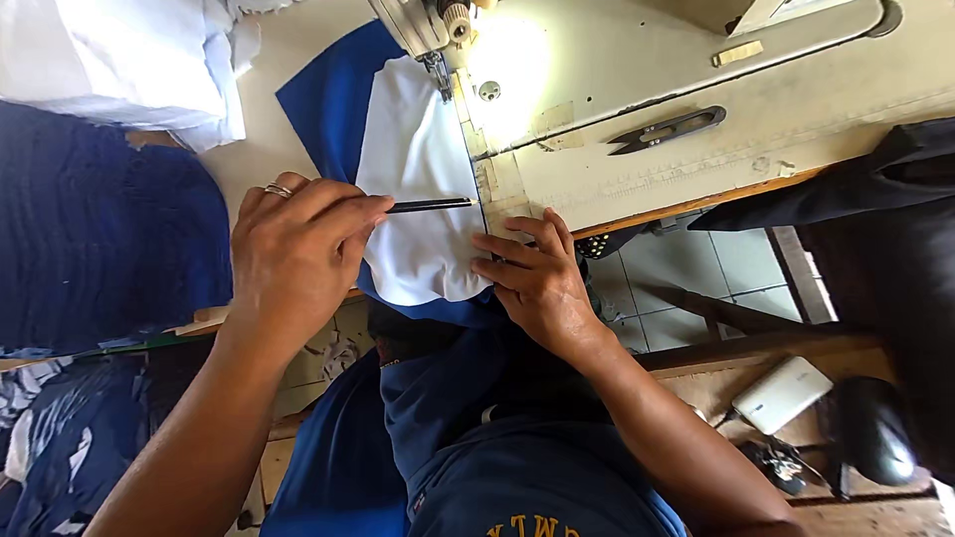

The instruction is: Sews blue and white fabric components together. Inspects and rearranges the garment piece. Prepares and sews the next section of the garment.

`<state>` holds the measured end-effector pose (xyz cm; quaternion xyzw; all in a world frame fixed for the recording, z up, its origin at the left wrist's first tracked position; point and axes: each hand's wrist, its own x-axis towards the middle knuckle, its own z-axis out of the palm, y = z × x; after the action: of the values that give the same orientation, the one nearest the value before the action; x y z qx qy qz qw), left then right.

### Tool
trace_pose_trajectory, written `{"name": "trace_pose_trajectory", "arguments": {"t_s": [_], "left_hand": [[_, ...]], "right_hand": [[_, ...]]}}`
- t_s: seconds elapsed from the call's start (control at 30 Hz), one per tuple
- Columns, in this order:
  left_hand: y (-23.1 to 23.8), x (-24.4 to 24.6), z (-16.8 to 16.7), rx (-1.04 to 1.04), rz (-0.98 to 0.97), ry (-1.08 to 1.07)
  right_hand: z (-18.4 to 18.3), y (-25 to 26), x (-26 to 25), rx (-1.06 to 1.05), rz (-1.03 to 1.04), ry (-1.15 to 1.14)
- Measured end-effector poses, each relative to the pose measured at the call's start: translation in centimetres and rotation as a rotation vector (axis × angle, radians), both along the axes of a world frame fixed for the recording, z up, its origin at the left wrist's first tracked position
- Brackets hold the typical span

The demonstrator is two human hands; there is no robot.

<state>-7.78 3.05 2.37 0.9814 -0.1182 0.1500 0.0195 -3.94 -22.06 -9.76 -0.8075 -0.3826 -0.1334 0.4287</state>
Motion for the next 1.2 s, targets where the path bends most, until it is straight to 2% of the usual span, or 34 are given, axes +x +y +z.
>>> {"name": "trace_pose_trajectory", "arguments": {"t_s": [0.8, 0.93, 1.03, 1.2], "left_hand": [[-1.1, 0.7, 0.7, 0.115, -0.029, 0.041], [-3.9, 2.7, 0.6, -0.010, -0.077, -0.001], [-6.4, 6.6, 0.4, -0.143, -0.109, 0.010], [-13.5, 15.3, -3.6, -0.461, -0.194, 0.122]], "right_hand": [[0.0, 0.1, 0.0, 0.000, -0.004, 0.014], [0.0, 0.0, 0.0, 0.023, -0.009, 0.024], [0.0, 0.2, -0.1, 0.031, -0.019, 0.037], [-0.1, 0.2, -0.2, 0.040, -0.059, 0.069]]}}
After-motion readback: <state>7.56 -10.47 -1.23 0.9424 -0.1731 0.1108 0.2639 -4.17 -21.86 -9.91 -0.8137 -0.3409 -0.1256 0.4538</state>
